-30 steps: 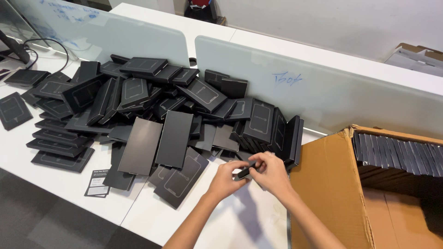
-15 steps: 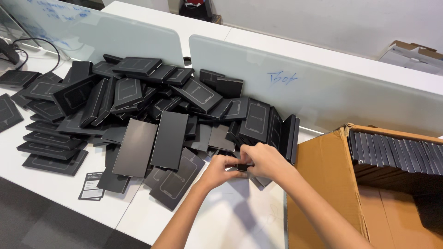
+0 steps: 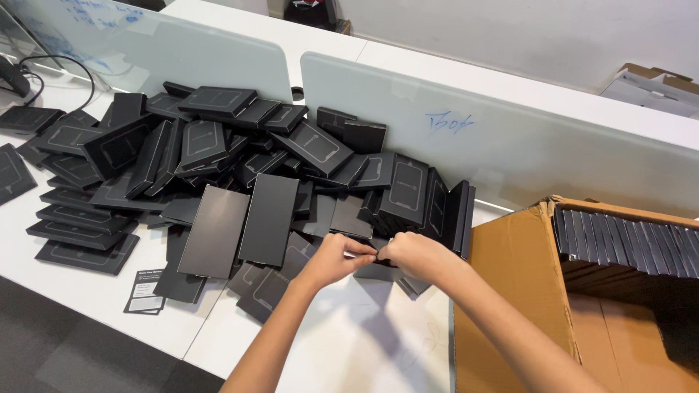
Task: The person removes black boxes from a cardboard box, opens them to place an item inside, and then neatly stacks the boxes back into the large cardboard container.
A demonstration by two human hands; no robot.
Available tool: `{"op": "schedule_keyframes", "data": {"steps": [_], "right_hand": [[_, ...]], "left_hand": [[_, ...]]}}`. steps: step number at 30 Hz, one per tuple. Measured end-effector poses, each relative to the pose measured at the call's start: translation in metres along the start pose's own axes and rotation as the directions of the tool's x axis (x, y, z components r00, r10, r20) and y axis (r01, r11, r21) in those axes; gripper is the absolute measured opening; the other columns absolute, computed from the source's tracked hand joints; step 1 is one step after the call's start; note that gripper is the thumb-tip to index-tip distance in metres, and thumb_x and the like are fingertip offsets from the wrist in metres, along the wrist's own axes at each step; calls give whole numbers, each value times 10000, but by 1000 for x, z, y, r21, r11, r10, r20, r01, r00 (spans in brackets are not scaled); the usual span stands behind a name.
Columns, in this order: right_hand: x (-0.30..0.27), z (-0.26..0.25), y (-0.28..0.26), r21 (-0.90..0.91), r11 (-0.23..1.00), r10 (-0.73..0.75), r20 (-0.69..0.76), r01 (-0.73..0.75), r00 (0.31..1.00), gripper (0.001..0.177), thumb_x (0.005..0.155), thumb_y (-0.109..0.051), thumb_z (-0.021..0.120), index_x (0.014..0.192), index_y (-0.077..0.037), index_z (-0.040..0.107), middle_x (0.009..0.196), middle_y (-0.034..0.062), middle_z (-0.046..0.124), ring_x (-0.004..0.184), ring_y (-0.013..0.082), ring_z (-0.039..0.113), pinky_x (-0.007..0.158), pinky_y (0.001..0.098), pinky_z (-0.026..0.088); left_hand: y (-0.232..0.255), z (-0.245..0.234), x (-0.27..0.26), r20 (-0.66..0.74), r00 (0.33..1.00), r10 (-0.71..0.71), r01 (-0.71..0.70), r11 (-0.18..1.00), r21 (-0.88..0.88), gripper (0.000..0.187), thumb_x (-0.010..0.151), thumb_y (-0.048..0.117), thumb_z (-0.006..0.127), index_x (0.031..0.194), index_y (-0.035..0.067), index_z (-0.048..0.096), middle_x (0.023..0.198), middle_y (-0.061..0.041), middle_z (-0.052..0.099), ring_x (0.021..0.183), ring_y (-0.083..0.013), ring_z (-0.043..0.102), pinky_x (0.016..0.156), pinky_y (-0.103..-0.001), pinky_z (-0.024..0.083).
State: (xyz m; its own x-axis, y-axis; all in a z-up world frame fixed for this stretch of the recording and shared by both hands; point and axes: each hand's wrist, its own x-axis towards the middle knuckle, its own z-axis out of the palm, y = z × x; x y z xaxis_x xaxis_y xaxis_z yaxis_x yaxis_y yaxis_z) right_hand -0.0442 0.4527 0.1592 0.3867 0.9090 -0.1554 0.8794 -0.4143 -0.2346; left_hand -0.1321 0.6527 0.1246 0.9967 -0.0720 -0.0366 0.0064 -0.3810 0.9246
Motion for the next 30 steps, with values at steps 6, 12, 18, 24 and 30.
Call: {"op": "schedule_keyframes", "data": {"steps": [6,12,18,24,30], "right_hand": [[-8,0,1,-106,994,-44,-146,29,988,218,714,-73,740,929,-88,776,791,173,719,780,359,710,676,445,579],[-8,5,1,-130,991,22,-151,-42,988,93,764,-73,712,849,-37,727,786,176,709,752,345,710,664,433,580],[-7,8,5,-96,995,5,-122,-16,993,98,736,-39,699,832,-15,700,714,189,693,704,368,700,645,448,577],[-6,5,4,-63,998,-10,-81,5,997,120,721,-55,714,837,-28,704,682,178,687,684,364,697,620,441,566],[-3,2,3,-31,999,-12,-28,11,1000,117,706,-76,724,812,-37,697,671,147,698,673,354,696,621,443,567]], "left_hand": [[-4,0,8,-53,997,-60,63,997,53,226,824,138,796,1038,67,815,947,-103,816,859,-171,783,808,-296,605],[-10,2,9,-89,996,-16,22,998,65,228,830,160,801,1042,78,817,967,-112,812,906,-185,787,832,-306,597],[-13,5,7,-97,995,-36,38,999,21,256,823,190,813,1065,106,812,994,-104,813,925,-193,789,837,-319,598],[-13,5,2,-126,992,-26,31,999,37,269,810,214,823,1058,109,816,1005,-97,811,938,-194,784,825,-324,596],[-16,5,0,-147,989,5,4,998,55,263,818,218,823,1053,101,817,1007,-106,810,933,-192,783,822,-322,597]]}}
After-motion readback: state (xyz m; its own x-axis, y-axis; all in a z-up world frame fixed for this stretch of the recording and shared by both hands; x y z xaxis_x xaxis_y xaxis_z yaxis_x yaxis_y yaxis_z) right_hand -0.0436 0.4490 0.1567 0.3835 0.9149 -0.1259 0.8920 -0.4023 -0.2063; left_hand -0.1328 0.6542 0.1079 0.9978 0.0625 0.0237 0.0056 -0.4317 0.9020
